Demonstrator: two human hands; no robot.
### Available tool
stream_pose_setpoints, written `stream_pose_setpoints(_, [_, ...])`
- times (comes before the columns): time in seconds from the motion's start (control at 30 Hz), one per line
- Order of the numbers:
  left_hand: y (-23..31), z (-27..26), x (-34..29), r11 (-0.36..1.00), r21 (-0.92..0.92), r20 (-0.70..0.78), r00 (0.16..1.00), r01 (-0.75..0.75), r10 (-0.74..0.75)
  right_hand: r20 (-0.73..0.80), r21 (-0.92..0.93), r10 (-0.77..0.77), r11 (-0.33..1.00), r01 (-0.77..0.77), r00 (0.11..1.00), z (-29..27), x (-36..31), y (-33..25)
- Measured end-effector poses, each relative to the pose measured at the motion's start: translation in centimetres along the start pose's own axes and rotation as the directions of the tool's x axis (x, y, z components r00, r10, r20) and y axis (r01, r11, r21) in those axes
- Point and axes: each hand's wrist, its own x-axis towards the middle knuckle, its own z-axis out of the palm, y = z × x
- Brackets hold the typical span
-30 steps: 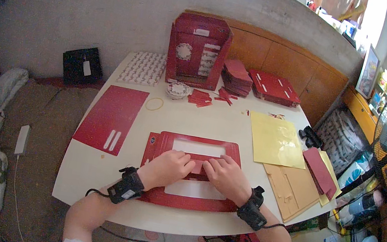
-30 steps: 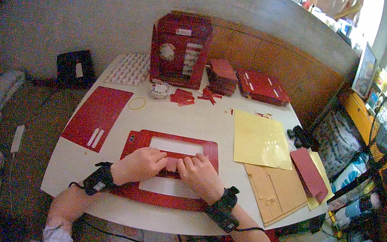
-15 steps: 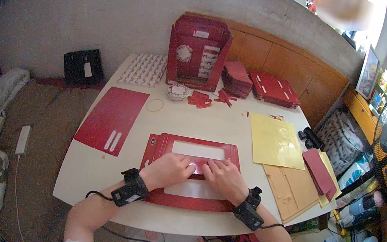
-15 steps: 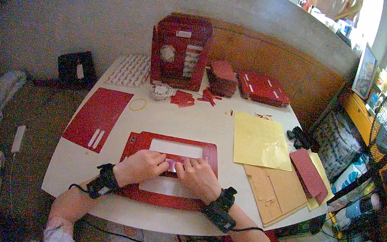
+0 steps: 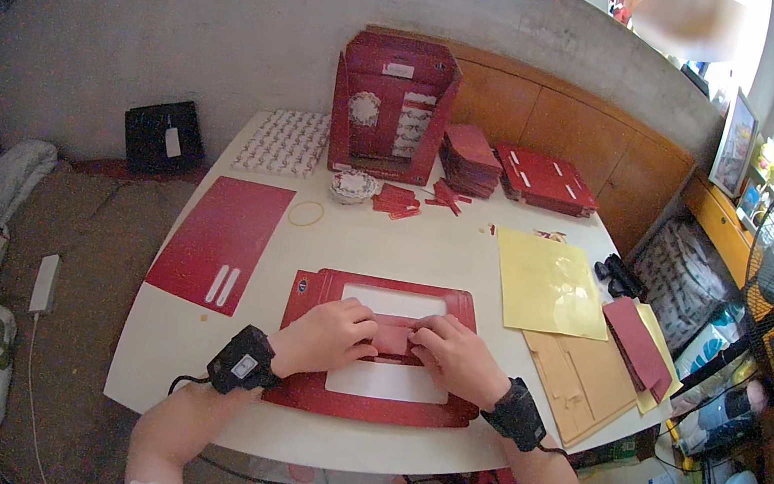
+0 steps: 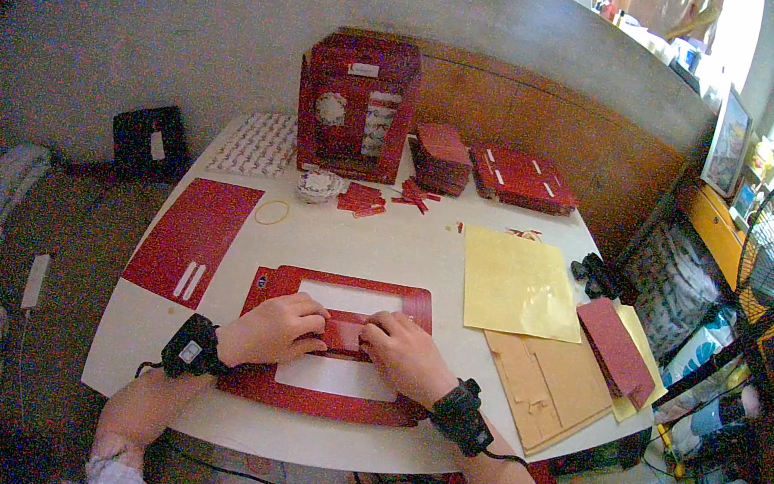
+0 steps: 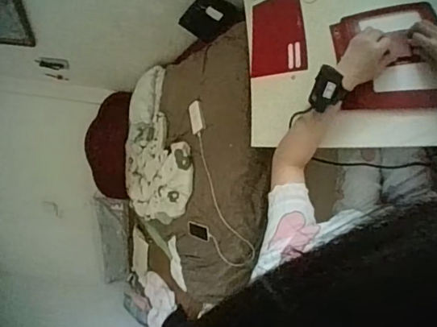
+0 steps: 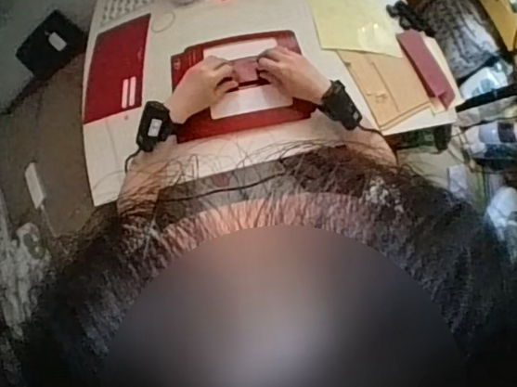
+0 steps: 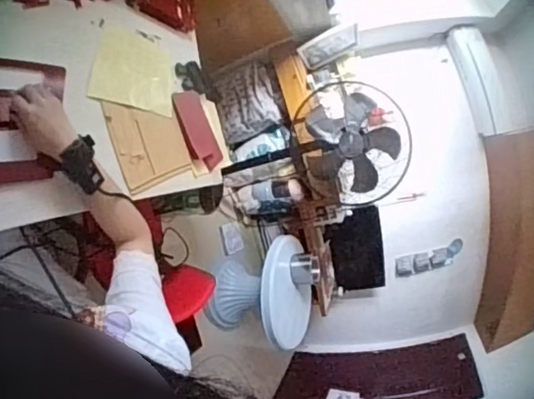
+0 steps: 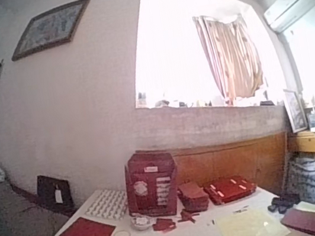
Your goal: Assemble red cardboard wallets using templates and materials.
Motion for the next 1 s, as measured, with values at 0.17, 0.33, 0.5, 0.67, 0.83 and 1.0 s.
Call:
stream_pose_setpoints(0.17, [-0.2, -0.1, -0.2, 0.998, -0.058, -0.01, 0.999, 0.032, -0.033, -0.035, 0.087, 0.024, 0.996, -0.021, 0.999, -0.1, 0.1, -0.2])
stream_pose_setpoints(0.33, [-1.1, -0.7, -0.1, 0.998, -0.039, -0.055, 0.997, -0.057, 0.054, -0.037, 0.034, 0.027, 0.999, -0.026, 0.999, 0.0, -0.1, 0.0])
stream_pose_setpoints(0.5, [-1.6, -0.9, -0.6, 0.983, -0.177, 0.027, 0.999, 0.048, -0.044, -0.034, 0.017, 0.012, 1.0, -0.012, 0.999, 0.0, 0.1, -0.1])
stream_pose_setpoints(0.67, [-1.7, -0.8, -0.6, 0.981, -0.187, 0.029, 0.998, 0.055, -0.051, -0.039, 0.002, 0.01, 1.0, -0.01, 0.999, -0.1, 0.1, -0.3])
stream_pose_setpoints(0.83, [-1.5, -1.0, -0.5, 0.981, -0.18, 0.045, 0.997, 0.071, -0.063, -0.051, 0.034, 0.016, 0.999, -0.015, 0.999, 0.1, 0.0, 0.0])
stream_pose_setpoints(1.0, [-2.1, -0.3, -0.8, 0.986, -0.106, -0.071, 0.988, 0.133, -0.14, -0.078, 0.101, 0.034, 0.995, -0.026, 0.996, 0.3, -0.1, 0.3])
